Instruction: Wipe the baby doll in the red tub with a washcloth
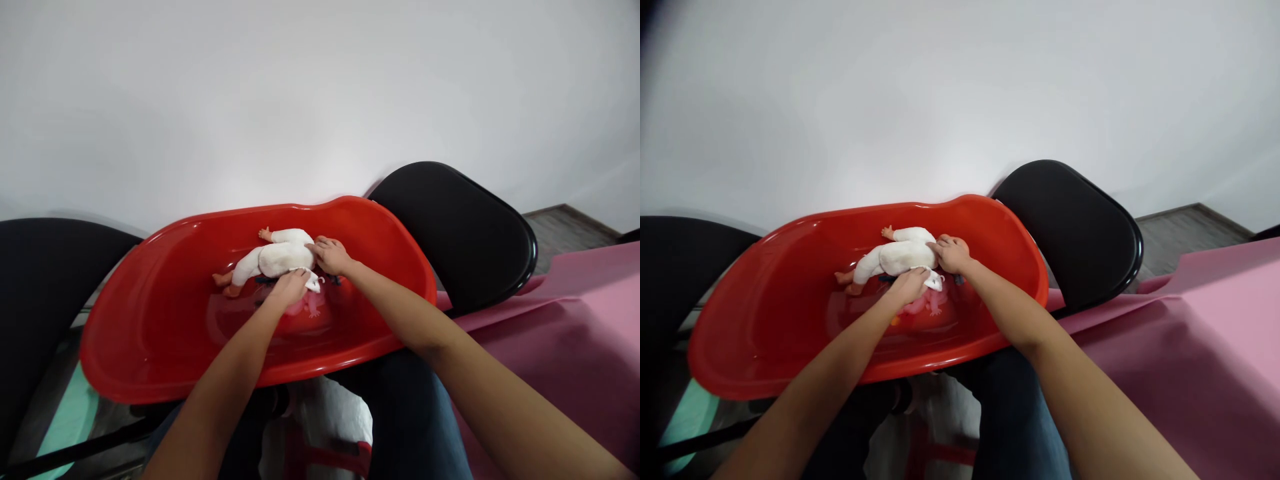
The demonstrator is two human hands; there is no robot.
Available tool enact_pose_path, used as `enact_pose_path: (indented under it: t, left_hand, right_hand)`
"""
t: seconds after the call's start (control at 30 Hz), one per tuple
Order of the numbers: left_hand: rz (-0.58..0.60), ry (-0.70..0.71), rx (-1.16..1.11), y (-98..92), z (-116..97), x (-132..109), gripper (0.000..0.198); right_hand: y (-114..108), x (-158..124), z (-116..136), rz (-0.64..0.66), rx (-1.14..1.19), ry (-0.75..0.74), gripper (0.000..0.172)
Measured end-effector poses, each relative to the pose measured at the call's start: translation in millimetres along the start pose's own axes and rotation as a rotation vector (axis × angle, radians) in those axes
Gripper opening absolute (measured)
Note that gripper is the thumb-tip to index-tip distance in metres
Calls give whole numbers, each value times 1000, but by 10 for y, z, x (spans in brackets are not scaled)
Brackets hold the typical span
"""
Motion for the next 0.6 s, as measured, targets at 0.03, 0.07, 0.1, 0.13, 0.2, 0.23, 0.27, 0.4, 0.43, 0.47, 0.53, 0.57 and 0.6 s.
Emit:
enact_pose_path:
  t: [0.03, 0.07, 0.1, 0.13, 0.2, 0.23, 0.27, 0.4, 0.43, 0.47, 0.53, 0.57, 0.6]
  left_hand:
    - [2, 31, -10, 26, -84, 29, 40]
    - [7, 54, -17, 52, -141, 48, 42]
    - [12, 65, -21, 75, -170, 59, 43]
    - [22, 49, -24, 100, -157, 60, 45]
    - [64, -23, -16, 164, -50, 34, 48]
    - [92, -73, -8, 200, 30, 8, 47]
    - [120, -128, 2, 235, 121, -23, 46]
    - [181, -326, 34, 300, 450, -144, 45]
    - [186, -365, 38, 300, 510, -168, 48]
    - [187, -398, 42, 293, 557, -187, 51]
    - [179, -453, 46, 264, 626, -218, 53]
    - [171, -478, 46, 246, 655, -232, 53]
    - [166, -509, 42, 230, 687, -247, 52]
  right_hand:
    - [2, 1, -3, -8, 0, -1, 61]
    - [3, 2, -7, -17, -2, -1, 60]
    - [3, 2, -8, -24, -4, -4, 60]
    - [4, 3, -7, -28, -4, -8, 59]
    - [7, 2, -4, -28, 0, -15, 60]
    - [7, 2, -6, -27, 2, -13, 60]
    - [6, 1, -8, -24, 3, -9, 60]
    - [5, 3, -10, -11, -1, -3, 60]
    - [7, 4, -8, -7, -3, -5, 60]
    - [8, 5, -5, -4, -5, -8, 61]
    - [11, 6, -5, 1, -10, -9, 62]
    - [12, 5, -5, 3, -10, -9, 63]
    - [12, 4, -5, 4, -9, -7, 63]
Point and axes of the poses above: each hand's wrist, its own x-axis towards the middle knuckle, its own y-axis out of the palm, z = x × y, the point moved 9 cm from there along x, towards the middle knuckle, and after that the axes turned 11 degrees about -z, right-handed, at the moved point
